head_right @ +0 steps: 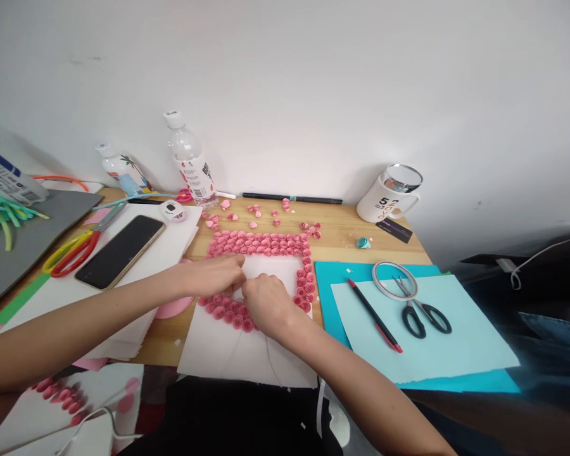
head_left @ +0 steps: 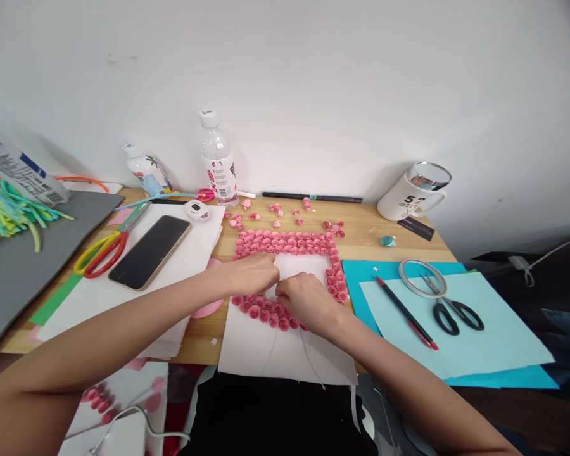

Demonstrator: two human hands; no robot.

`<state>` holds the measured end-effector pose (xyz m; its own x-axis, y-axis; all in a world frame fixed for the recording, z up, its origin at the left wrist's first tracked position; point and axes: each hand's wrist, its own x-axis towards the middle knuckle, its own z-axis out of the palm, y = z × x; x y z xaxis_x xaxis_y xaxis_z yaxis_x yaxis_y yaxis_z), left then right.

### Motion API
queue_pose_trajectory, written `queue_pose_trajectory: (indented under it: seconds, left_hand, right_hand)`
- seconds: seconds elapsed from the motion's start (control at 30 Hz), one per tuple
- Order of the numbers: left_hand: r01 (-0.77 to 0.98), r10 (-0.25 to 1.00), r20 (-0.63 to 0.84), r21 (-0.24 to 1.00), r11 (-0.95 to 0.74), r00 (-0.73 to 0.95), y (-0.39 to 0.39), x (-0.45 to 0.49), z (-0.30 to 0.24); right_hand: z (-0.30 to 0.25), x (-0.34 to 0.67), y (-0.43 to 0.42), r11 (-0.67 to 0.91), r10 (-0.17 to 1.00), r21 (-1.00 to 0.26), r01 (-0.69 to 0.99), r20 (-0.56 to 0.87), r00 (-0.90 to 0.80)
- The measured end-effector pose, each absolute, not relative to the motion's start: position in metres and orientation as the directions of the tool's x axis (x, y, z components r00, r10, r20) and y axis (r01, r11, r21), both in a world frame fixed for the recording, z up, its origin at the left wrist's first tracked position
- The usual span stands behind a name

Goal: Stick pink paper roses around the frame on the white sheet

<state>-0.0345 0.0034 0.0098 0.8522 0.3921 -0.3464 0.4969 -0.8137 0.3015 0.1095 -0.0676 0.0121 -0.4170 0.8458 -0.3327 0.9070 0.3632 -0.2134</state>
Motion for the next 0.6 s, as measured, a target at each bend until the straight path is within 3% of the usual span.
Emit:
queue_pose_trajectory:
  seconds: [0.2, 0.37, 0.6]
  left_hand:
    - [0.511, 0.384, -0.401, 0.282, -0.812, 0.832, -0.001, -0.030, 0.018]
    - [0.547, 0.414, -0.426, 0.257, -0.797, 0.804, -0.003, -0.029, 0.024]
    - [0.551, 0.425, -0.389, 0.315, -0.773, 0.818, -0.006, -0.030, 0.018]
  right_hand:
    - [0.021, 0.104, -0.068, 0.308, 0.853, -0.100, 0.946, -0.411, -0.321]
    - [0.027, 0.102, -0.063, 0.247, 0.848, -0.105, 0.963, -0.457, -0.267]
    - [0.025, 0.102, -0.064, 0.187, 0.859, -0.129, 0.974, -0.459, -0.226]
